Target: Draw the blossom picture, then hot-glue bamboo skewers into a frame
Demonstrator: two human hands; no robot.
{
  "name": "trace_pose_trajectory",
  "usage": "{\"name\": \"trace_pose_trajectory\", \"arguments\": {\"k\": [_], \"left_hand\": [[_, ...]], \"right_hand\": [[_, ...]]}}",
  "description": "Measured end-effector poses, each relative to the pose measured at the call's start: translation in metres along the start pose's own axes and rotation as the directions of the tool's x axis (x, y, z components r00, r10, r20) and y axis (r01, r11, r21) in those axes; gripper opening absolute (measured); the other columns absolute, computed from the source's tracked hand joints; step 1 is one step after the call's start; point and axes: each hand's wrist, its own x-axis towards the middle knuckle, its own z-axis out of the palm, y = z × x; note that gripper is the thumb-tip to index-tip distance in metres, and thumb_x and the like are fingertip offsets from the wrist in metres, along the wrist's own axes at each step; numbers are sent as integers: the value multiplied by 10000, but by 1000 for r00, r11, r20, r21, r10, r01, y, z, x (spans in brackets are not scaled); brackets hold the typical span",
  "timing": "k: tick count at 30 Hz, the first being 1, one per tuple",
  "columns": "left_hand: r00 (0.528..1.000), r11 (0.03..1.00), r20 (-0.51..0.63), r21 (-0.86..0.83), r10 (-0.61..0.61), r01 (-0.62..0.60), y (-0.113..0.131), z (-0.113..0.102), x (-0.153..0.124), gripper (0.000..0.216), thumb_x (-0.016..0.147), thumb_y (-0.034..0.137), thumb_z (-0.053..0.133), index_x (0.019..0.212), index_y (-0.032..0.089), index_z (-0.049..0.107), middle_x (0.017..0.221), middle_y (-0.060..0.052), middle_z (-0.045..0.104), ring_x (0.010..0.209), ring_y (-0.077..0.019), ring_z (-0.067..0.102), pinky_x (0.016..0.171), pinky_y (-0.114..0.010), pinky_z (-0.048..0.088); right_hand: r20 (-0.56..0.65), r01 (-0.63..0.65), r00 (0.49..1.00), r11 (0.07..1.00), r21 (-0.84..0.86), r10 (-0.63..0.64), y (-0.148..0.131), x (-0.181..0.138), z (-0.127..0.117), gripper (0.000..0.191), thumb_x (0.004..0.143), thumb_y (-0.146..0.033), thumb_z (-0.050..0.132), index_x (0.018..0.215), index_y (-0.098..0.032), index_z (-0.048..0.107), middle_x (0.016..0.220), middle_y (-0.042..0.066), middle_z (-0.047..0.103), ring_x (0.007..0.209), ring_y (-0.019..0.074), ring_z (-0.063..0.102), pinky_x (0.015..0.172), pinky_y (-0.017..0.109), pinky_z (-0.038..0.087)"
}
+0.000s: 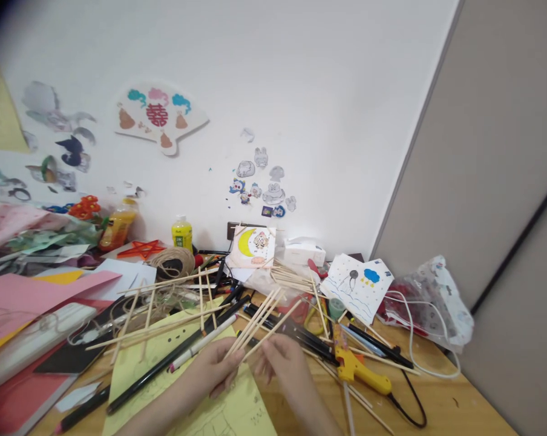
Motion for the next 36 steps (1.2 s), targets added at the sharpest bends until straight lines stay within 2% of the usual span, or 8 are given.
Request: {"name": "trace_pose_trajectory", "arguments": {"k": [7, 16, 21, 25, 31, 34, 36], "left_hand": [[1000, 999, 6, 31, 6, -6, -5, 2, 2, 575, 702, 738, 507, 759, 166, 518, 449, 99, 386, 333, -44, 260, 342, -198, 191], [1000, 998, 12, 65, -11, 10, -2, 2, 2, 612, 695, 759, 486, 780, 155, 540, 446, 101, 351, 352, -48, 244, 359, -197, 176], [998, 998, 19, 1, -55, 55, 0, 4, 1, 617, 652, 784, 503, 777, 180, 506, 422, 117, 315, 346, -49, 211, 347, -190, 181], [997, 997, 27, -40, -69, 70, 2, 5, 1, 616, 623, 777, 542, 776, 180, 505, 420, 124, 307, 349, -44, 180, 342, -186, 168], [996, 996, 11, -24, -86, 87, -2, 7, 1, 617, 632, 788, 512, 761, 185, 509, 430, 118, 310, 348, -49, 184, 351, -193, 172], [999, 998, -19, 48, -35, 36, -1, 8, 1, 616, 659, 781, 486, 765, 177, 550, 441, 105, 311, 371, -68, 224, 378, -206, 204], [997, 992, -61, 120, 37, -29, 1, 9, 1, 600, 695, 755, 474, 761, 170, 589, 470, 78, 359, 430, -95, 319, 437, -218, 283]], "right_hand": [[-96, 24, 995, 997, -72, -31, -2, 1, 2, 517, 694, -666, 599, 567, -172, 516, 446, -29, 522, 400, 98, 460, 421, 216, 346], [-94, -23, 995, 997, -71, 16, -10, -2, 0, 366, 737, -474, 595, 535, -187, 491, 416, -49, 473, 391, 86, 431, 404, 198, 319], [-81, -52, 996, 991, -122, 43, -9, 0, -4, 308, 700, -417, 572, 506, -195, 481, 392, -55, 440, 367, 80, 393, 395, 205, 294], [-97, -55, 994, 991, -119, 43, -8, 0, -2, 334, 714, -459, 542, 513, -203, 466, 389, -61, 414, 366, 83, 379, 395, 210, 281], [-179, 4, 983, 982, -190, -39, -7, 1, 3, 403, 731, -569, 531, 591, -198, 466, 468, -46, 453, 427, 96, 411, 427, 218, 301], [-171, -26, 985, 980, -197, -8, -4, 2, 2, 487, 721, -678, 486, 607, -205, 457, 449, -42, 463, 389, 98, 397, 406, 226, 292], [-169, -59, 985, 973, -221, 21, -1, 3, 1, 526, 713, -720, 456, 602, -206, 459, 429, -39, 460, 366, 99, 384, 395, 230, 281]]}}
